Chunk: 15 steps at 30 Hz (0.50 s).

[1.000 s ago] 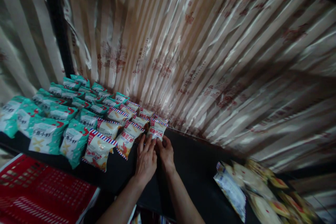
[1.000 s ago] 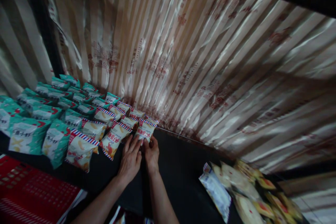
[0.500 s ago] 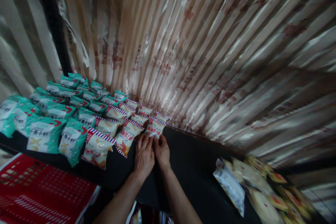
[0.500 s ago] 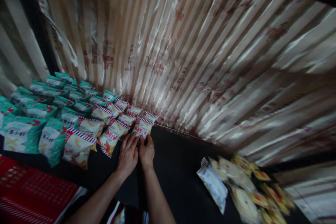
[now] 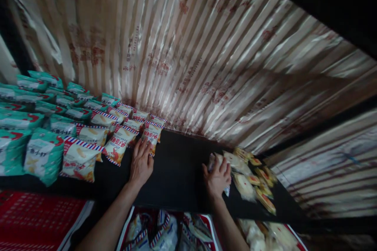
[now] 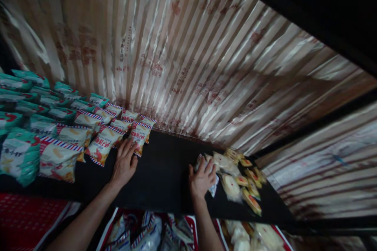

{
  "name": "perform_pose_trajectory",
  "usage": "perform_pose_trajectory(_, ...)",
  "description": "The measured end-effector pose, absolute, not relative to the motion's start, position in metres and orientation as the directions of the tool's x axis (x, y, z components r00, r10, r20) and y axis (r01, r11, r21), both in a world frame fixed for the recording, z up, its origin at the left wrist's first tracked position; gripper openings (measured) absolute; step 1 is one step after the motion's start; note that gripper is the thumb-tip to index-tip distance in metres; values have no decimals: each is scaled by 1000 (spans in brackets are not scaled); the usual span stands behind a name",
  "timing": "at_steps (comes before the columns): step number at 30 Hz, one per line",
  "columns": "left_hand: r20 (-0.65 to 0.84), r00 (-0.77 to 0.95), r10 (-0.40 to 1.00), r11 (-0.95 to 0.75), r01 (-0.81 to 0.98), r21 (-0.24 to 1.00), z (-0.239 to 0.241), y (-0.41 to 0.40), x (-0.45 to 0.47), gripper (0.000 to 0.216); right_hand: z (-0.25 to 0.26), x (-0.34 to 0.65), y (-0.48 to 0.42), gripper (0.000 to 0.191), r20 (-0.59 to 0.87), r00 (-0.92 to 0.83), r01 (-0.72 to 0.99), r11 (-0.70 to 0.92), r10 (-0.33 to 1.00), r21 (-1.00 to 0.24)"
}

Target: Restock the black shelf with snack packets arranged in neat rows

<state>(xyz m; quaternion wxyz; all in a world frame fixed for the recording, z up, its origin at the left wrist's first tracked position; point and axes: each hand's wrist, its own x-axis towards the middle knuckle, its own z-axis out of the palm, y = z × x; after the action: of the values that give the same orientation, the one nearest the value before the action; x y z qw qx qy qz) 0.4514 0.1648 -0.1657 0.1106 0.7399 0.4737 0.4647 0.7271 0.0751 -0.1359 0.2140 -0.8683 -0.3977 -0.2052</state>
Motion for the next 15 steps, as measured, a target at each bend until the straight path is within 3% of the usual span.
perform_pose_trajectory(5,591,103,800,-530,584,615,-164,153,455,44,-141,757,49,64,312,683,722,-675,661,-151)
perform_pose_trajectory(11,585,76,807,-508,596,622,-162,136,451,43,-128,750,40,60,257,550,815,-578,795,42)
perform_pose_trajectory(15,568,43,822,-474,605,640,-162,128,441,41,-116,769,30,55,219,476,860,-503,851,85)
